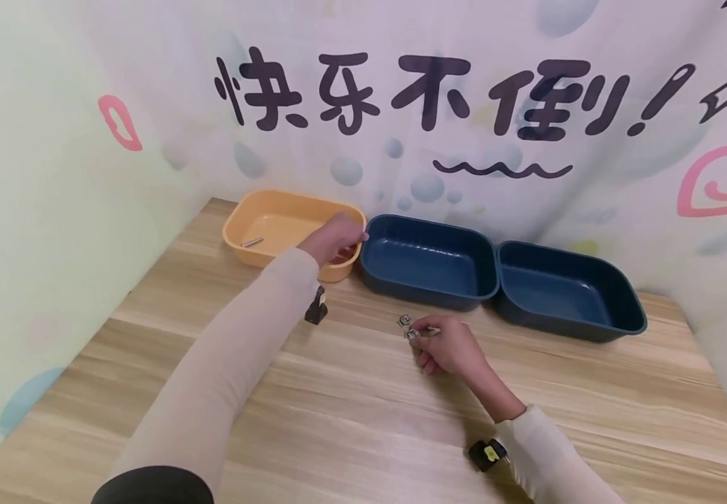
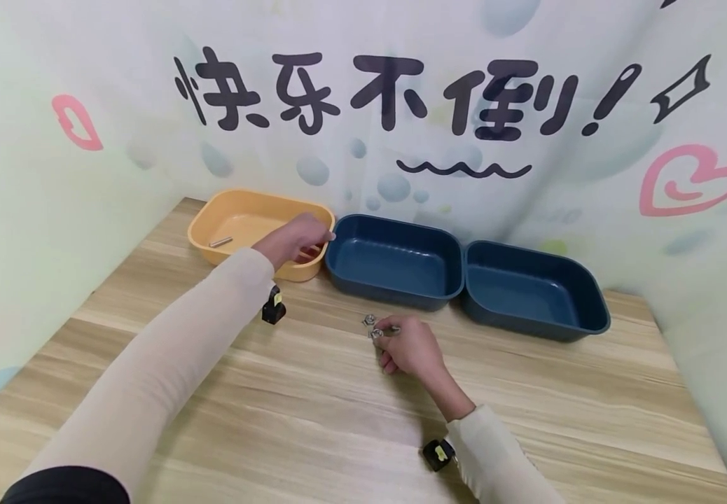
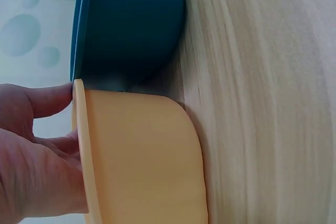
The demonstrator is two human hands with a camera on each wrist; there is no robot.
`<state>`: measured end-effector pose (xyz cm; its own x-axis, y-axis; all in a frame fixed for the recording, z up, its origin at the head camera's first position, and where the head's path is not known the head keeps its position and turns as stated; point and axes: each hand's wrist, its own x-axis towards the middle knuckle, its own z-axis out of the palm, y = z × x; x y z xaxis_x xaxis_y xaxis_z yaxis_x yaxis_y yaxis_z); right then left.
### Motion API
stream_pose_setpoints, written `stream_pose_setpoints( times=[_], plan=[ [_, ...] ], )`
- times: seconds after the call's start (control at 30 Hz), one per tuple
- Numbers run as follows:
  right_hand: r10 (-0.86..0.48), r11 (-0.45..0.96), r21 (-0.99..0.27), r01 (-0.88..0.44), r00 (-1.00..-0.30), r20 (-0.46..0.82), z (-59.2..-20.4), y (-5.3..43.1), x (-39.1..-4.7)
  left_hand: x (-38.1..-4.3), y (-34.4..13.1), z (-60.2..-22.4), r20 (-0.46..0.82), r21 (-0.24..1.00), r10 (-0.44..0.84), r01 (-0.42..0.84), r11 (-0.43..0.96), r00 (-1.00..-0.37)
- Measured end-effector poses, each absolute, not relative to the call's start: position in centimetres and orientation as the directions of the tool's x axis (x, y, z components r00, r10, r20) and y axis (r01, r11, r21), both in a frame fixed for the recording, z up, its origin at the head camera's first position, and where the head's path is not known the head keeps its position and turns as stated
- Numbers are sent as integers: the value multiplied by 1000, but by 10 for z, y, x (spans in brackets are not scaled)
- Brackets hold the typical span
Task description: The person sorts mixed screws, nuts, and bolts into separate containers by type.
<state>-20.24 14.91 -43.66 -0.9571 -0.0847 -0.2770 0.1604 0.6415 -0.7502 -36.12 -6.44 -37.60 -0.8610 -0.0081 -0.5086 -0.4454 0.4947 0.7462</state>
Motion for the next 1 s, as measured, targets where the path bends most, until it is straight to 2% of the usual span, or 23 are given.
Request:
stream_pose_setpoints(
  times=[0.5, 1.0],
  plan=[
    [-92, 647, -748, 151, -958, -273, -433, 147, -203, -364, -69, -378, -542, 751, 20, -474, 460, -840],
    [-99, 603, -781, 164, -956, -276, -420, 150, -208, -365, -67, -376, -540, 730, 8, -463, 502, -842]
  ],
)
